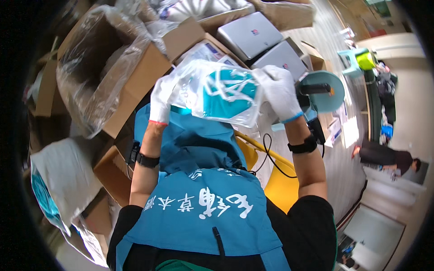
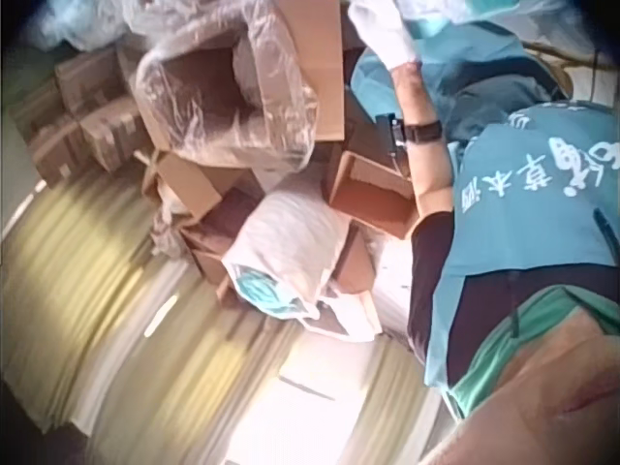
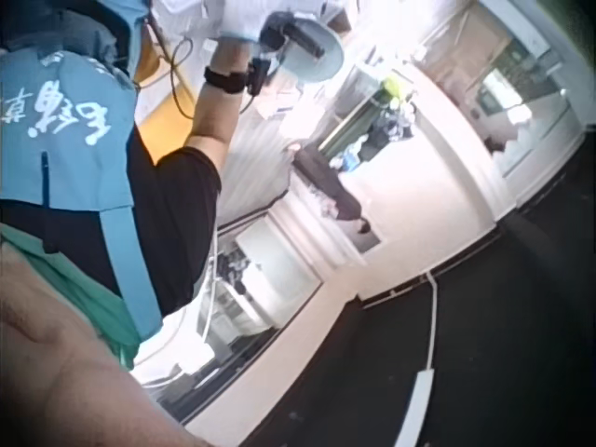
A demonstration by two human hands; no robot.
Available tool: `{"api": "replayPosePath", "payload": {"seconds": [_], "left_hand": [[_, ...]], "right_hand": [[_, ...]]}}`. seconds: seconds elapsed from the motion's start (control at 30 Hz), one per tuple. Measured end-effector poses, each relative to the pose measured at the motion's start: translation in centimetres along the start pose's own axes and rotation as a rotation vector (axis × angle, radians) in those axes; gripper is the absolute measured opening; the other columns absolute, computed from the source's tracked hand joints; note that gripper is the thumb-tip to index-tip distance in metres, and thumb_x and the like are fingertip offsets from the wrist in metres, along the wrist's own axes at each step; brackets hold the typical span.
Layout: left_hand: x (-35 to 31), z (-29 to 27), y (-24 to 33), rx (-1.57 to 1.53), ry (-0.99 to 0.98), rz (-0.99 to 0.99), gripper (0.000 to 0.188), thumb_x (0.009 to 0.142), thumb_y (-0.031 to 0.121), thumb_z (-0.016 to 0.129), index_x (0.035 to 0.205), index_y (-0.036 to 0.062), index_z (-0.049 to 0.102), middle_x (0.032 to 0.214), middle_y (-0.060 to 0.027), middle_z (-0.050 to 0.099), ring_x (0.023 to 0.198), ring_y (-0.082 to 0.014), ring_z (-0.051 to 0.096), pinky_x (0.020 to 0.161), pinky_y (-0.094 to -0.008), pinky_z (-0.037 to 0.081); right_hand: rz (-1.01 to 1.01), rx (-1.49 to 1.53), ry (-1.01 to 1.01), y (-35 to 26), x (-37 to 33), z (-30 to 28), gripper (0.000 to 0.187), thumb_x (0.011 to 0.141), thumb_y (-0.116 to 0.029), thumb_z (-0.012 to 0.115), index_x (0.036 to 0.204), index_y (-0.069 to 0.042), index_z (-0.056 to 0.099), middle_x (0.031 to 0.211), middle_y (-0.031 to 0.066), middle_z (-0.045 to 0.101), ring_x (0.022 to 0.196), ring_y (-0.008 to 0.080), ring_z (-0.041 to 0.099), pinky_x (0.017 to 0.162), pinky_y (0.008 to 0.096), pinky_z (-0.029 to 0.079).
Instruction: Sorting and packing various medical hygiene products like masks and nasal tubes into cardboard boxes.
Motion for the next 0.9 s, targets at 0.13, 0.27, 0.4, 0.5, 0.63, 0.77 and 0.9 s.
{"api": "replayPosePath", "payload": {"seconds": [0.13,0.27,0.4,0.5,0.63,0.77,0.9], "left_hand": [[0.4,-7.0,-0.1,-0.42,0.224,-0.347,0.022,0.094,0.013,0.051,0.101,-0.002,0.066,0.077,-0.0019,0.062,0.069,-0.0105,0.059,0.06,-0.0233,0.046],[-2.0,-9.9,5.5,0.336,-0.265,0.007,0.028,0.096,0.026,0.052,0.104,0.0037,0.066,0.068,0.0006,0.058,0.066,-0.0084,0.057,0.058,-0.0226,0.044],[-3.3,-5.1,10.5,-0.139,-0.455,-0.302,0.024,0.092,0.017,0.058,0.108,0.0003,0.066,0.092,-0.0092,0.069,0.083,-0.0135,0.061,0.077,-0.0257,0.047],[-2.6,-1.9,12.8,-0.188,-0.501,-0.263,0.023,0.094,0.015,0.056,0.108,0.0005,0.067,0.096,-0.0094,0.069,0.086,-0.0136,0.062,0.077,-0.027,0.048],[-2.3,-0.4,11.9,-0.481,-0.487,-0.246,0.053,0.091,0.009,0.065,0.139,0.0003,0.045,0.123,-0.009,0.062,0.107,-0.0137,0.059,0.093,-0.0293,0.048],[-2.0,-1.5,7.6,-0.387,-0.523,-0.19,0.069,0.088,0.01,0.068,0.147,0.0038,0.034,0.14,-0.0116,0.05,0.123,-0.0177,0.051,0.103,-0.0327,0.043],[-1.5,-2.5,5.0,-0.181,-0.623,0.043,0.075,0.086,0.012,0.071,0.149,0.0059,0.031,0.144,-0.0124,0.045,0.129,-0.0216,0.047,0.11,-0.0353,0.037]], "right_hand": [[0.045,0.254,0.051,0.5,0.2,-0.9,0.019,0.097,-0.015,0.056,0.093,0.001,0.067,0.081,-0.0006,0.062,0.076,0.005,0.052,0.066,0.021,0.044],[0.149,0.437,0.094,2.6,0.0,-1.1,0.019,0.098,-0.016,0.056,0.097,-0.001,0.067,0.084,-0.001,0.062,0.077,0.0055,0.055,0.068,0.0212,0.046],[0.125,0.486,0.119,2.1,-0.4,0.4,0.018,0.099,-0.014,0.055,0.097,0.0,0.067,0.084,-0.001,0.062,0.073,0.0041,0.055,0.063,0.0191,0.045],[0.108,0.404,0.084,1.2,-0.8,0.8,0.018,0.098,-0.014,0.055,0.095,-0.001,0.067,0.082,-0.0008,0.062,0.074,0.0041,0.055,0.064,0.0193,0.045],[-0.025,0.162,0.07,0.7,-0.9,1.2,0.019,0.096,-0.012,0.059,0.084,0.002,0.065,0.076,0.0,0.058,0.071,0.0054,0.048,0.062,0.022,0.042],[-0.077,0.029,0.042,0.0,-1.1,1.1,0.018,0.093,-0.012,0.062,0.084,0.003,0.064,0.074,0.0024,0.057,0.071,0.007,0.045,0.063,0.0244,0.042],[-0.072,0.005,0.007,0.2,-1.2,1.3,0.018,0.093,-0.013,0.063,0.085,0.003,0.065,0.075,0.0034,0.059,0.07,0.0083,0.047,0.062,0.0255,0.043]]}}
Point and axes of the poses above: each hand's wrist, its own x-axis towards the middle knuckle, its own z-axis out of the palm, y = z × x, the point moved 1 cm from there along x, towards the middle knuckle
